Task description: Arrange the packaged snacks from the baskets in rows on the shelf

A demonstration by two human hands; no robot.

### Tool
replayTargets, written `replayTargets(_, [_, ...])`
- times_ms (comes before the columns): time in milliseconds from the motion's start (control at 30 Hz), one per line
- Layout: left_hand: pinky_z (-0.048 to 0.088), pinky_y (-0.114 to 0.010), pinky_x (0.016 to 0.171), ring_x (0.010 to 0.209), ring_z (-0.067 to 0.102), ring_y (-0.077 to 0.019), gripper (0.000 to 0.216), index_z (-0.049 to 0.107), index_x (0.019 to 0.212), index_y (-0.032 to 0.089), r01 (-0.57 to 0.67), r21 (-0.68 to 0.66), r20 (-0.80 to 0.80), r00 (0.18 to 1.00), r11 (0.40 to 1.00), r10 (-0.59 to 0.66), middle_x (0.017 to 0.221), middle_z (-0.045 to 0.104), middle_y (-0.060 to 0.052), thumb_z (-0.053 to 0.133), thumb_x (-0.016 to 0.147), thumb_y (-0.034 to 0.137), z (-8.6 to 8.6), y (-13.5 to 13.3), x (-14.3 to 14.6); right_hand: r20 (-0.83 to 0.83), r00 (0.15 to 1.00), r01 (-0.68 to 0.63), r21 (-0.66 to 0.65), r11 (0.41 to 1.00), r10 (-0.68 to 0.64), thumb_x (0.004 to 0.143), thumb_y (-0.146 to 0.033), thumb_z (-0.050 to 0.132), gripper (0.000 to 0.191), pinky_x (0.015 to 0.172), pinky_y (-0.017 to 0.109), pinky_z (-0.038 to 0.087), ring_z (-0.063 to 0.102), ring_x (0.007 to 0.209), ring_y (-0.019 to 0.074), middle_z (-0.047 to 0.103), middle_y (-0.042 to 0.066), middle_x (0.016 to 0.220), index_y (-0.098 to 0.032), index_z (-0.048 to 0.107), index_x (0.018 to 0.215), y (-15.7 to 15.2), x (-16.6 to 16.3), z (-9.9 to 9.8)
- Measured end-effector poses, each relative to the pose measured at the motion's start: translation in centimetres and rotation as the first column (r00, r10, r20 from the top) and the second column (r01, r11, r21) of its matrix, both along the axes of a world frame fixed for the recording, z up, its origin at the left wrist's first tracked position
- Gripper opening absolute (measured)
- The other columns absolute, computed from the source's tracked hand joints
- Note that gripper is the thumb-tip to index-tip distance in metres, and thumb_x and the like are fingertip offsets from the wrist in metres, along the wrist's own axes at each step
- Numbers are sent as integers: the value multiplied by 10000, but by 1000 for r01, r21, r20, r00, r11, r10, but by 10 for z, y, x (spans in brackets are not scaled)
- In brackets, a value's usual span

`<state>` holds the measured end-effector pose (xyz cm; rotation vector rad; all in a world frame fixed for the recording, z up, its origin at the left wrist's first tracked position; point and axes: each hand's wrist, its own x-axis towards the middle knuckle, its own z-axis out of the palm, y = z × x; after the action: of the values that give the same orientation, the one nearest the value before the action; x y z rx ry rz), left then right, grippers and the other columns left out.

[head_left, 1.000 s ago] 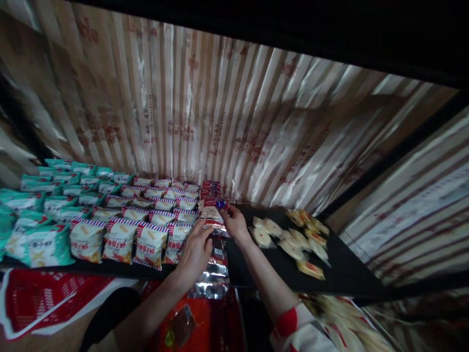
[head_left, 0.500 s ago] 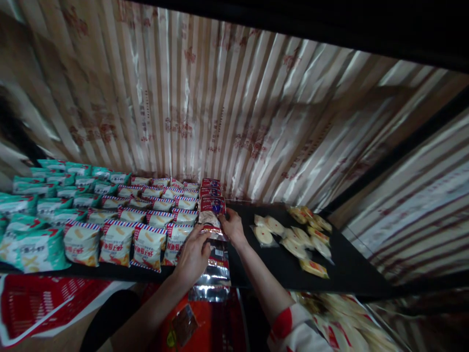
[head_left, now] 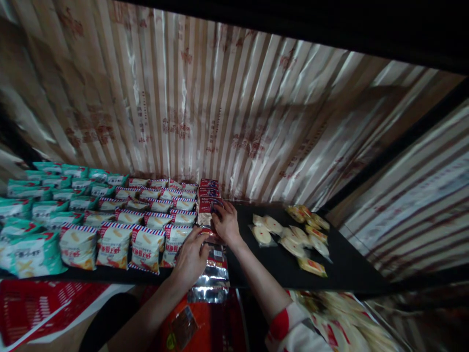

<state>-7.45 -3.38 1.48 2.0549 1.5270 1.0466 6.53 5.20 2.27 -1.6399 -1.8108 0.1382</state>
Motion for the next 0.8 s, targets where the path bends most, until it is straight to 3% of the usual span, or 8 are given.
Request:
replayTargets(200, [411, -428, 1041, 1198, 506, -249, 341, 649, 1065, 134, 1, 11, -29, 1000, 1000, -1, 1235, 572, -138, 434, 800, 144, 1, 1, 0, 34, 995, -93, -81, 992, 96, 796, -223, 531, 292, 1088, 454, 239, 408, 1268, 239, 603, 79, 1218, -221, 684, 1046, 7, -3, -6])
replayTargets(400, [422, -421, 1027, 1161, 530, -242, 314, 673, 1019, 148, -7, 11, -48, 999, 1000, 8, 1191, 599, -127, 430, 820, 153, 5, 4, -6, -33, 991, -131, -14, 991, 130, 801, -215, 514, 274, 1106, 419, 240, 461, 1228, 208, 636, 76, 1162, -208, 691, 1011, 7, 0, -3])
replayTargets(600, [450, -451, 993, 1125, 549, -251, 288, 684, 968, 149, -35, 66, -38, 999, 997, 37, 1135, 636, -116, 438, 818, 162, 0, -5, -16, -256, 967, 27, 24, 999, -20, 809, -306, 478, 325, 1005, 398, 381, 516, 1146, 235, 612, 115, 1174, -163, 660, 1037, -21, 17, -3])
replayTargets(800, [458, -463, 983, 1108, 559, -239, 273, 682, 919, 187, -65, 183, 3, 998, 981, 66, 1072, 669, -73, 430, 819, 159, -12, -18, -25, -405, 907, 91, -84, 992, -118, 793, -403, 475, 378, 911, 396, 442, 587, 996, 237, 656, 113, 1053, -152, 631, 1029, -71, 33, -22])
